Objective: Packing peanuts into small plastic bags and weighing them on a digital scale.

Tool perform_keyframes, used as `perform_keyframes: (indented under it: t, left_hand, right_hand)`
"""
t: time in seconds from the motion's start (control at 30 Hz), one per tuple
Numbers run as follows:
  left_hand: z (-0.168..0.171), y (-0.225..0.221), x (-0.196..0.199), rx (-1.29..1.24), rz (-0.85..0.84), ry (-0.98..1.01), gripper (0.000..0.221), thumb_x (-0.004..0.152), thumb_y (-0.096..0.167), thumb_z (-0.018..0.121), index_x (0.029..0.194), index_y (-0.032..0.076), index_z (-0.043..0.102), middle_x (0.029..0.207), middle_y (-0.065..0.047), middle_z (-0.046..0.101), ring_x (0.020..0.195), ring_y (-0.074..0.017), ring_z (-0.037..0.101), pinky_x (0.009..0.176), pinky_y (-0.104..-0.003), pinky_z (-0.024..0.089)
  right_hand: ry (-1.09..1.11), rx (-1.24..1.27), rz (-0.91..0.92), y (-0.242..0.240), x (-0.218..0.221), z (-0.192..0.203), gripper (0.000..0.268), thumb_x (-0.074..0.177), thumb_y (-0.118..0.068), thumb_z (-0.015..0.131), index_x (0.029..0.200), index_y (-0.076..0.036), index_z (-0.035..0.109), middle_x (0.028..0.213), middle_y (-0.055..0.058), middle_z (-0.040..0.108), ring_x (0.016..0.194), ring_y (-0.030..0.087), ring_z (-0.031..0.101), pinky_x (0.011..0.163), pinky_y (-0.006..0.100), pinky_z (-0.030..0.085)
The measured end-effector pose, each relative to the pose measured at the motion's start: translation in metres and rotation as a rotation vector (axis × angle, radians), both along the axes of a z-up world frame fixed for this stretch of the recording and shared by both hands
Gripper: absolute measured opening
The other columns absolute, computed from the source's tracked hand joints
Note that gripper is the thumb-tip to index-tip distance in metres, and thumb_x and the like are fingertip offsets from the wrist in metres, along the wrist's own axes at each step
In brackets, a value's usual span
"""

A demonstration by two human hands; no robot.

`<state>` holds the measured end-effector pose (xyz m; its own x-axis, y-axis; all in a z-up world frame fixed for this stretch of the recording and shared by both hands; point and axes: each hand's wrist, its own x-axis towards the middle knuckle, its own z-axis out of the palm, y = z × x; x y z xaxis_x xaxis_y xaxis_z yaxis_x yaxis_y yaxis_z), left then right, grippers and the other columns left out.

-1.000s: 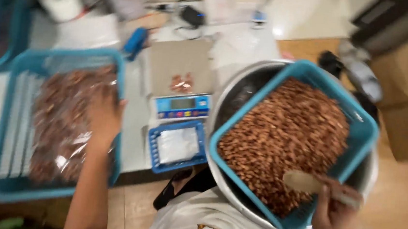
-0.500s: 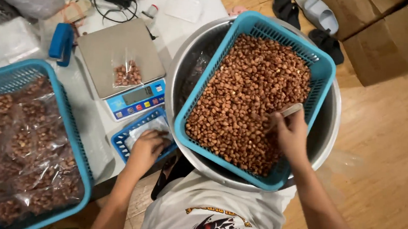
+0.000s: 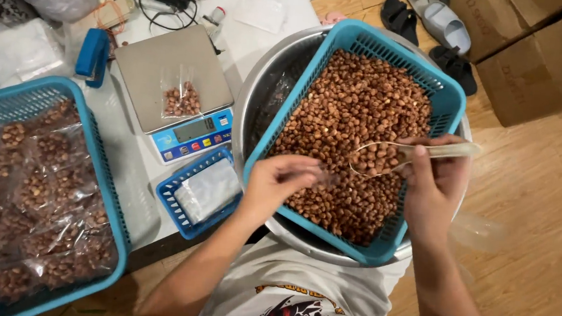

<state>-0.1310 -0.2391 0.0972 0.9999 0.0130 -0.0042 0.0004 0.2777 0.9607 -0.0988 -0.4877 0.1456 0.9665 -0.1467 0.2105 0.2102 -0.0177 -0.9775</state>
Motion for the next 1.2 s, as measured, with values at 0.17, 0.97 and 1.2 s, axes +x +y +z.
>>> perform_keyframes:
  t: [0.17, 0.97, 1.2]
  left_hand:
    - [0.0, -0.025, 0.011, -0.087, -0.2, -0.032, 0.039, 0.085, 0.006, 0.084, 0.123, 0.004, 0.076, 0.105, -0.017, 0.079, 0.098, -0.0241, 0.077, 0.086, -0.035, 0.063]
    - [0.011, -0.02, 0.018, -0.11, -0.173, 0.046, 0.024, 0.089, 0.011, 0.082, 0.112, 0.006, 0.078, 0.102, -0.01, 0.08, 0.093, -0.0158, 0.075, 0.082, -0.03, 0.062]
    - [0.034, 0.105, 0.051, 0.0, 0.394, 0.16, 0.014, 0.101, 0.003, 0.058, 0.1, 0.004, 0.072, 0.089, -0.012, 0.074, 0.076, -0.0214, 0.072, 0.071, -0.031, 0.064]
  right_hand:
    - [-0.32, -0.496, 0.138, 0.017, -0.01, 0.016, 0.013, 0.093, 0.002, 0.07, 0.101, -0.003, 0.06, 0.106, 0.021, 0.073, 0.1, 0.035, 0.074, 0.085, 0.041, 0.058]
    - [-0.157, -0.099, -0.112, 0.005, -0.004, -0.001, 0.016, 0.112, -0.008, 0.052, 0.116, -0.012, 0.038, 0.109, 0.014, 0.07, 0.088, 0.008, 0.066, 0.071, 0.012, 0.051]
    - [-0.156, -0.194, -0.092, -0.004, -0.008, -0.02, 0.018, 0.113, -0.004, 0.053, 0.12, -0.007, 0.037, 0.116, 0.023, 0.066, 0.104, 0.024, 0.069, 0.083, 0.028, 0.057]
